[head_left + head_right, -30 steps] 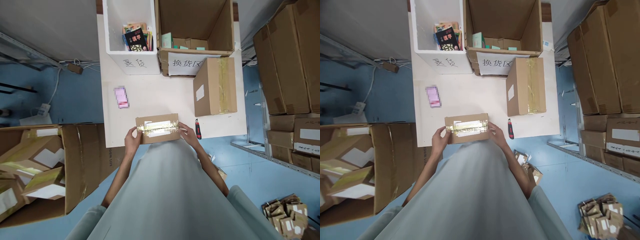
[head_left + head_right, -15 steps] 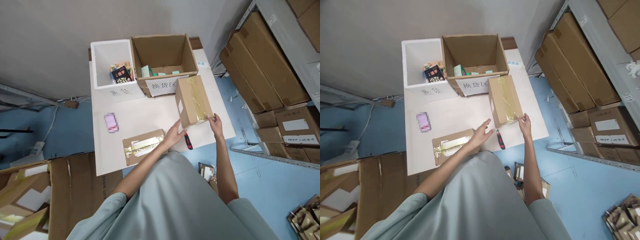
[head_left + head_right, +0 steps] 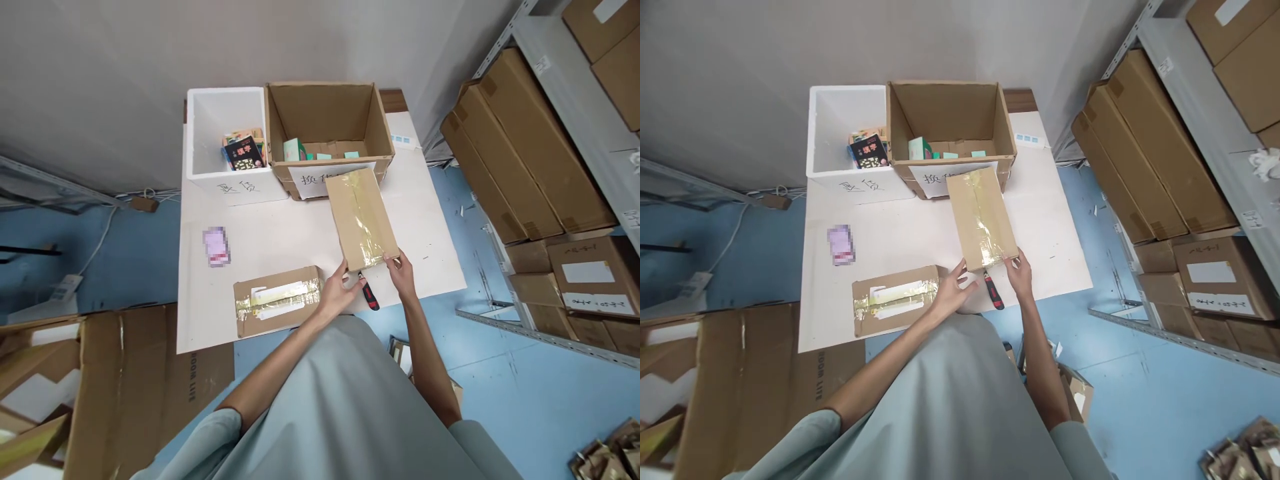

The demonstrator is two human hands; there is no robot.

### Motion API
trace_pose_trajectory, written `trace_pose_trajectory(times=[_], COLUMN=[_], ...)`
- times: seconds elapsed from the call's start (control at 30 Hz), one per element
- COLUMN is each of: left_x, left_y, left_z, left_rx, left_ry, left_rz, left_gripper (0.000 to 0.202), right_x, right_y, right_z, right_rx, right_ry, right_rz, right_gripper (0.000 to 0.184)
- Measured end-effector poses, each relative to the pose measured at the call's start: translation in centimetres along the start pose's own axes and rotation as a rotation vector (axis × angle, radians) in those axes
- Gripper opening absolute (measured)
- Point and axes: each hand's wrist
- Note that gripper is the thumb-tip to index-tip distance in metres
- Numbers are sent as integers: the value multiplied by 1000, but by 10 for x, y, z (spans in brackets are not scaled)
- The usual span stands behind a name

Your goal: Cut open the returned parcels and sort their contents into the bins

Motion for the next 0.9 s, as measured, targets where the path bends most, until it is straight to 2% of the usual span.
trace_pose_trajectory(times=[0.17,0.27,0.43,0.57,0.67,0.77,0.9], left_x=[8,9,23,38,49,65,96], left_y=[-30,-50,-67,-78,-104,-146,-199], left_z=[-2,-10,-3,17,37,57,80], left_rx=[-135,-130,-14,-27,-134,-313,-570], left_ry=[-118,-101,-37,-69,-70,-67,-69], left_rz=[42,69,115,157,133,50,-38], left_gripper=[102,100,86,81,75,66,56], right_x=[6,10,3,-27,-55,-76,-92], right_y=[41,57,60,56,55,55,60], right_z=[5,8,12,25,43,57,67], right_rx=[38,20,25,-6,63,198,255], right_ry=[55,48,23,87,228,372,437], right_rz=[-1,21,26,128,455,804,919], right_gripper=[76,74,72,85,90,77,63])
Point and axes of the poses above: each hand's wrist, its own z-axis away from the middle knuckle, its own y-axis out of the palm, x = y × z, and after that the axes turned 6 degrees about -y, right-handed
